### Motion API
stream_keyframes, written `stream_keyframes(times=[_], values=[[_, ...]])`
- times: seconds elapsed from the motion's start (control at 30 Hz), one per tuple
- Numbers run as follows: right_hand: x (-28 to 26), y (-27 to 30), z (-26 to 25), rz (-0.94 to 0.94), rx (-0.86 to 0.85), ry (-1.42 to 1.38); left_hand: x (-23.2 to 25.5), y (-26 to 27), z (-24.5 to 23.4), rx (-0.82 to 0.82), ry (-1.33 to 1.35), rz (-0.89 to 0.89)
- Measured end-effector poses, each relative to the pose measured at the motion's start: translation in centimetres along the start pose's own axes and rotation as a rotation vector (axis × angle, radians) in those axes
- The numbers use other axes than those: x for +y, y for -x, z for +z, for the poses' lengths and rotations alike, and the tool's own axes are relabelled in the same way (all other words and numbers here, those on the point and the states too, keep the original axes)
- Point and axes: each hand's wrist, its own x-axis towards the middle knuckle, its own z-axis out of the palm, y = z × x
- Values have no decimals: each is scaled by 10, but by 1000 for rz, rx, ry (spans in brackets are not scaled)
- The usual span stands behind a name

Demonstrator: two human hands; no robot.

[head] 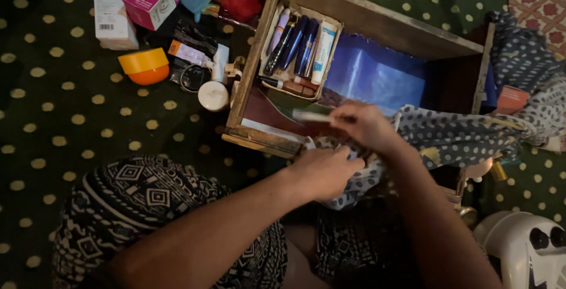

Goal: Cleaning and organizing various skincare products by wiping them with a cloth and placing them into a wooden storage box.

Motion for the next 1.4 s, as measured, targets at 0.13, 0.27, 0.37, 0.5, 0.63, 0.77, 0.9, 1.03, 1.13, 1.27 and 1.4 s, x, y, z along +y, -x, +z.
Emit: stream_keyframes(times=[0.13,0.27,0.37,0.5,0.63,0.77,0.9,1.03,1.13,1.27,1.4], values=[[-11,-37,-10,181,223,-22,-10,-9,19,57,-44,33],[2,-82,22,-27,265,197,-3,-5,7,109,-124,13],[-1,-95,40,-117,123,405,-3,-5,9,138,-95,-19],[2,-104,53,-196,-28,611,0,-9,18,229,90,-197],[-11,-113,50,-265,109,613,-7,-14,27,254,85,-181],[-33,-116,44,-230,86,511,-3,-13,26,278,116,-259],[-15,-113,52,-234,149,480,-4,-15,28,250,107,-261],[-7,-110,57,-159,152,426,-4,-16,25,242,148,-240],[3,-107,61,-75,204,514,-5,-17,25,238,130,-218],[3,-106,62,-70,160,591,-7,-15,24,228,91,-183],[-27,-110,48,54,41,374,-9,-15,23,219,56,-155]])
